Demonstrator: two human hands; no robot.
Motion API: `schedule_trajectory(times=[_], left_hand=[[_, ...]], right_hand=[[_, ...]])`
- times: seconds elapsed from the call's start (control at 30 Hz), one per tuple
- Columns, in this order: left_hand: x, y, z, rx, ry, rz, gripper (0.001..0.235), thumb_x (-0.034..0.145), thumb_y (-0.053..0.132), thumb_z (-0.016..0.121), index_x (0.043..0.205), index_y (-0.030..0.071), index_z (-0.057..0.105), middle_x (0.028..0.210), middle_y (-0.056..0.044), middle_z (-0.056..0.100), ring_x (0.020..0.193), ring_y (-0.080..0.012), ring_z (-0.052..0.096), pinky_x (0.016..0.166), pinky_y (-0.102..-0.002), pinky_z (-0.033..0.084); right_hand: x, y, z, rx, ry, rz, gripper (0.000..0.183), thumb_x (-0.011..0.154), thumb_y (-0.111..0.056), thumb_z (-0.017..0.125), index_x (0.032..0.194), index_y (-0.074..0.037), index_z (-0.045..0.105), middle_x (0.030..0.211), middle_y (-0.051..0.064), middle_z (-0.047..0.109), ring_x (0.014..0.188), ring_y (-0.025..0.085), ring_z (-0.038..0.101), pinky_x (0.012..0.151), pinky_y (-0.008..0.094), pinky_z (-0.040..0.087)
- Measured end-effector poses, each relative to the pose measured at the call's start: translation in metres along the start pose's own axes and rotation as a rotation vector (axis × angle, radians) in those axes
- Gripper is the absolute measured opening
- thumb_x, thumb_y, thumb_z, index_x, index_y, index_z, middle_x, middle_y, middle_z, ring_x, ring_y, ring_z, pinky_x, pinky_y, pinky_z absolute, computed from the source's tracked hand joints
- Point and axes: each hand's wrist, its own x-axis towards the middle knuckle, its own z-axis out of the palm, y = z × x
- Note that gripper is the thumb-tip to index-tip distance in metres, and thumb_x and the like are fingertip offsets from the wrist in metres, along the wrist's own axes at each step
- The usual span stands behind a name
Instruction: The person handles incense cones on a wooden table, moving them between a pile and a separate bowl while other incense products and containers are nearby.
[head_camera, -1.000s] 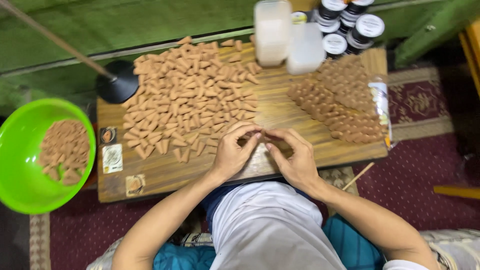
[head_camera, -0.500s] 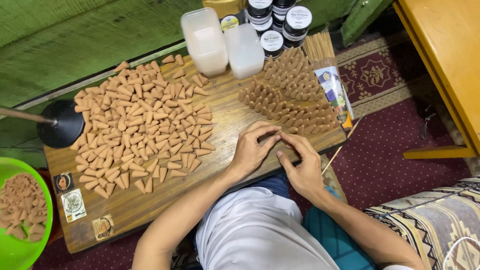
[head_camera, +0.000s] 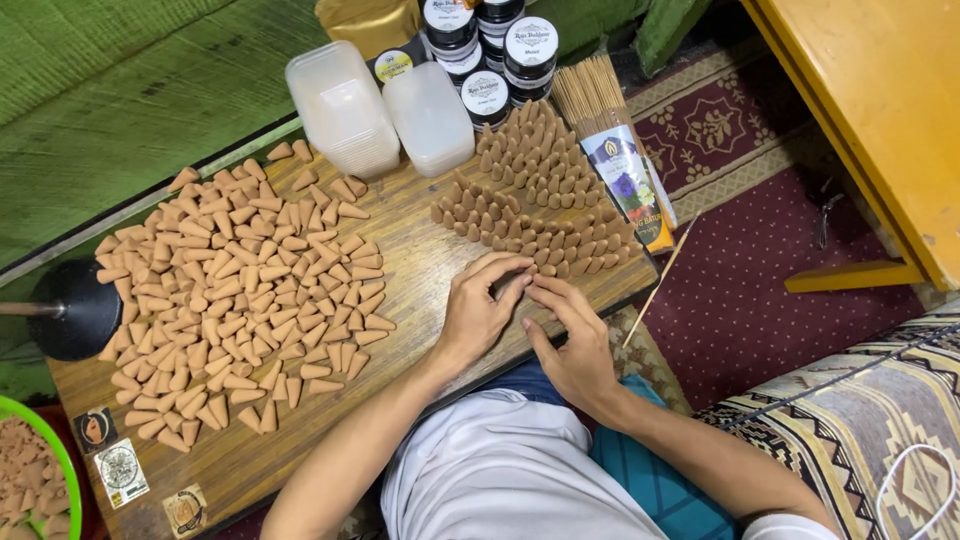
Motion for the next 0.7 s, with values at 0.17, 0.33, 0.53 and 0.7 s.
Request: schedule_trajectory(times=[0.17,0.33,0.53,0.7], left_hand=[[-0.0004,-0.0025,0.0018,0.015,0.003,0.008,0.02,0.091,0.006,0.073,0.109,0.013,0.077,0.101,-0.007,0.077,0.097,-0.0307,0.074,0.087,-0.041,0.057],[-0.0011,-0.005,0.0032,0.014,0.017,0.003,0.019,0.092,0.005,0.072,0.109,0.012,0.076,0.1,-0.008,0.076,0.097,-0.0322,0.074,0.086,-0.042,0.057],[-0.0005,-0.0022,0.0029,0.012,0.028,0.008,0.018,0.091,0.005,0.073,0.107,0.013,0.076,0.099,-0.007,0.076,0.096,-0.0308,0.074,0.086,-0.042,0.058],[0.0003,0.0043,-0.0015,-0.015,0.025,0.006,0.017,0.092,0.004,0.072,0.106,0.012,0.076,0.099,-0.007,0.076,0.096,-0.0298,0.074,0.086,-0.041,0.058]], right_hand=[[-0.0005,0.0045,0.0013,-0.005,0.013,-0.002,0.03,0.088,0.0,0.075,0.118,0.001,0.072,0.121,0.019,0.068,0.096,0.031,0.075,0.078,0.036,0.062],[-0.0007,0.0059,0.0018,-0.009,0.01,-0.005,0.025,0.089,-0.001,0.075,0.114,-0.001,0.074,0.12,0.018,0.068,0.095,0.032,0.075,0.076,0.036,0.062],[-0.0019,0.011,0.0037,-0.037,0.013,-0.01,0.024,0.086,-0.003,0.078,0.11,-0.003,0.075,0.119,0.015,0.07,0.093,0.029,0.076,0.074,0.034,0.062],[0.0006,0.0029,0.0033,-0.037,0.017,-0.013,0.021,0.087,-0.003,0.077,0.108,-0.003,0.075,0.115,0.015,0.071,0.092,0.03,0.076,0.074,0.034,0.062]])
